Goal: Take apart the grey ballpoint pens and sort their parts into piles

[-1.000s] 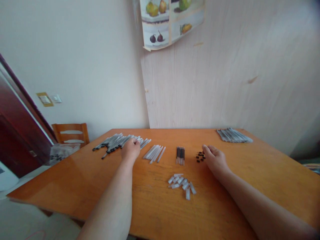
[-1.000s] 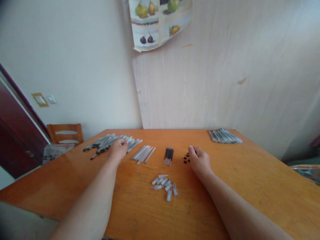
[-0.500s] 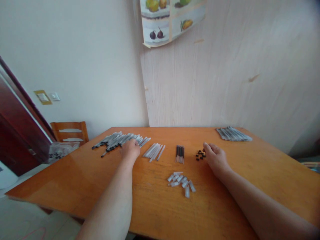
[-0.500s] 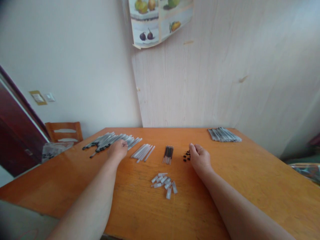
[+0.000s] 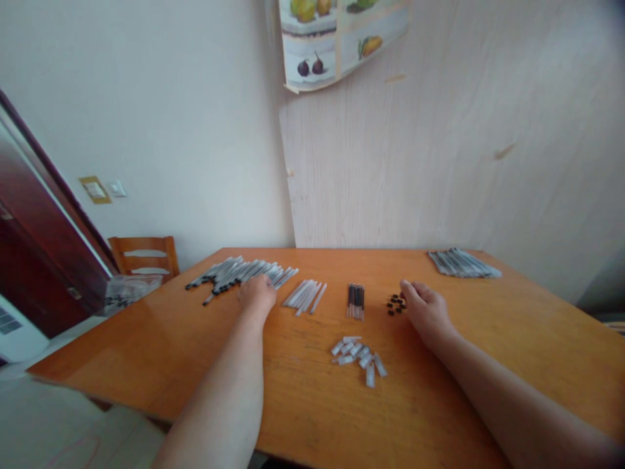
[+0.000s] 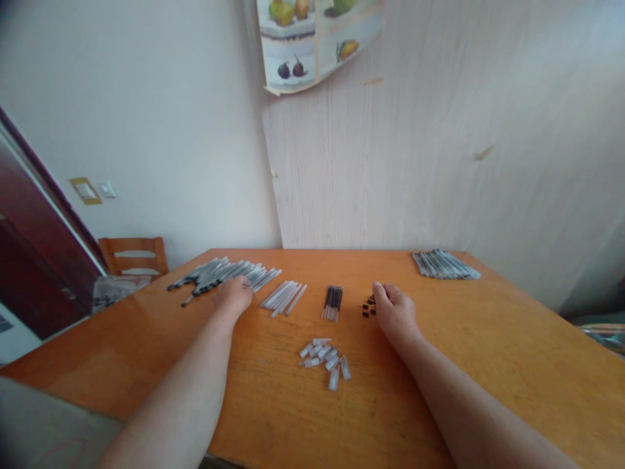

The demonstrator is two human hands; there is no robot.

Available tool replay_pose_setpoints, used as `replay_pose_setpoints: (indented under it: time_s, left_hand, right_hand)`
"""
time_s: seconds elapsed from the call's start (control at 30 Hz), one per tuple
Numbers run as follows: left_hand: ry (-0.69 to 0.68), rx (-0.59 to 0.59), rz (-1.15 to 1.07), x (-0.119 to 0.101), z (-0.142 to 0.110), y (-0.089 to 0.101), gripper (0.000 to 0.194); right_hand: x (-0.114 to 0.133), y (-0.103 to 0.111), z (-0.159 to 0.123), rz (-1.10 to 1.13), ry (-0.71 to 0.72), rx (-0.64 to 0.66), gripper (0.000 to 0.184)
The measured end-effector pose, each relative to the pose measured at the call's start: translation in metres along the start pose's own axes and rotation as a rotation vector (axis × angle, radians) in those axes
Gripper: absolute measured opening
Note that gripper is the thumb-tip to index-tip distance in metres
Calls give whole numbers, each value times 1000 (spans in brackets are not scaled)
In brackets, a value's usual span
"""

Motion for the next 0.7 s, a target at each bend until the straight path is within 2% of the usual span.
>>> replay_pose_setpoints:
  time_s: [0.7]
  left_hand:
    - [-31, 26, 49, -9, -8, -9, 24]
  right_hand:
    - [-2, -1, -2, -31, 50, 32, 47]
Point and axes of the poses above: each hand's wrist, its own z-axis towards the middle knuckle, its own y-axis out of the back of the hand, x = y × z, the point moved 4 cm from there along z, towards the middle knuckle, and after that the axes turned 6 degrees about x, right-handed, at the moved point
